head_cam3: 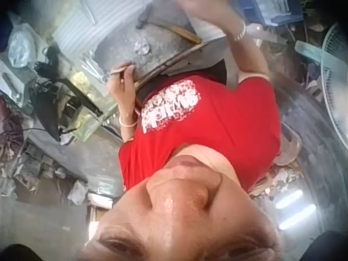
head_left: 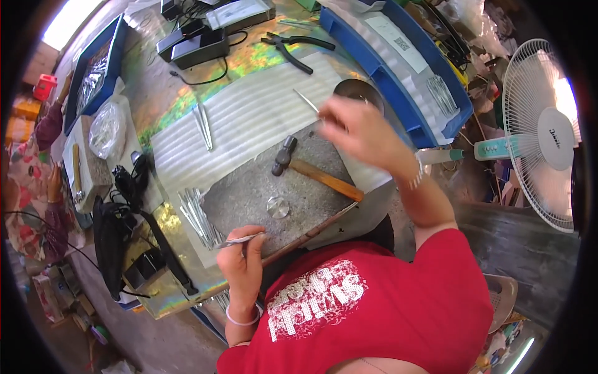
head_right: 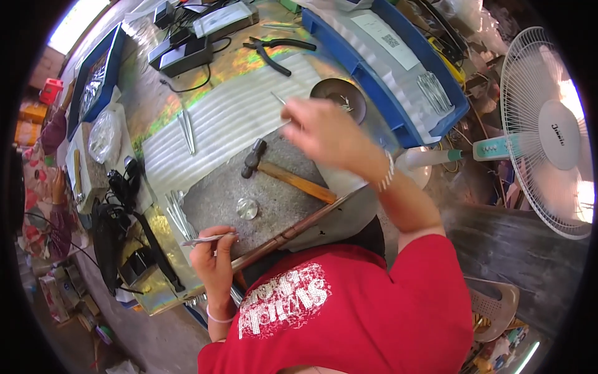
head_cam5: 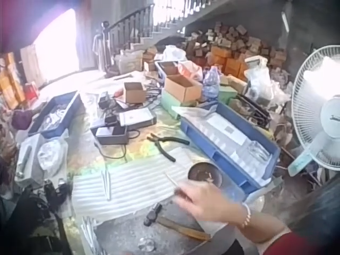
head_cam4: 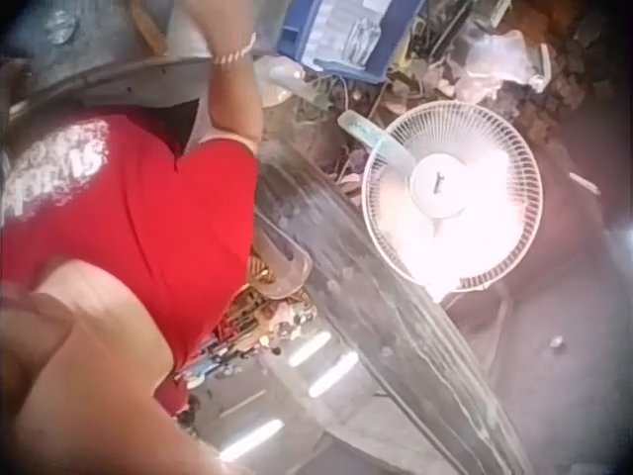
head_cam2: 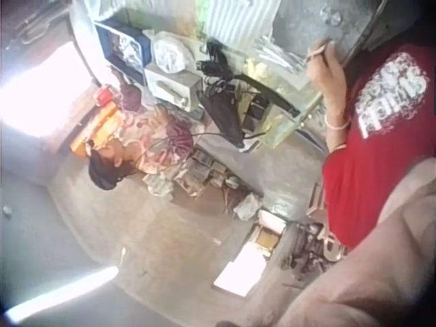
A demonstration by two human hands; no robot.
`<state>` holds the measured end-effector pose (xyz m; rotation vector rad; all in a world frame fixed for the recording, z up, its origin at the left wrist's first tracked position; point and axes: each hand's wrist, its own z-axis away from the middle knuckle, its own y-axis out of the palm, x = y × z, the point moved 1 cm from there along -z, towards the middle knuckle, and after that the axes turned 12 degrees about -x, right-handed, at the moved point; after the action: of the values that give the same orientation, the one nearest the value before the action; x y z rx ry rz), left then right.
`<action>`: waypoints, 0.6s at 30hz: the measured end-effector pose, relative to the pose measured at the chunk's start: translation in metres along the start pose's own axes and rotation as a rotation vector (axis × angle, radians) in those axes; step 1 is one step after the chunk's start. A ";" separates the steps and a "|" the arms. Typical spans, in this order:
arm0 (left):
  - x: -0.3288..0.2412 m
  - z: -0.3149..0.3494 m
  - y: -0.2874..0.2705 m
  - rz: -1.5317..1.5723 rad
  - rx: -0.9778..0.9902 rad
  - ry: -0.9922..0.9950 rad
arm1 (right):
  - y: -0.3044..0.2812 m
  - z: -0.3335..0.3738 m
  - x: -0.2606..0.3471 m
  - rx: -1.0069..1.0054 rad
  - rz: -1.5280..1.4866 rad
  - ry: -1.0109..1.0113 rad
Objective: Flattening and shaping small metal strips using a hammer on a stone block.
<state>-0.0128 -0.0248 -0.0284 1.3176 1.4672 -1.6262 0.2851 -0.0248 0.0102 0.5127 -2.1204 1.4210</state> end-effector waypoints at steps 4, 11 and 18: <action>-0.011 -0.010 0.010 0.390 -0.020 -0.232 | 0.007 0.072 0.039 0.020 0.189 -0.122; -0.022 -0.018 0.018 0.461 -0.019 -0.269 | 0.035 0.075 0.039 0.079 0.364 -0.009; -0.015 -0.021 0.023 0.498 -0.004 -0.282 | 0.013 0.074 0.032 -0.012 -0.343 0.249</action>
<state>0.0194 -0.0130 -0.0214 1.2628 0.8865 -1.4027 0.2367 -0.0896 -0.0020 0.6258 -1.7466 1.2073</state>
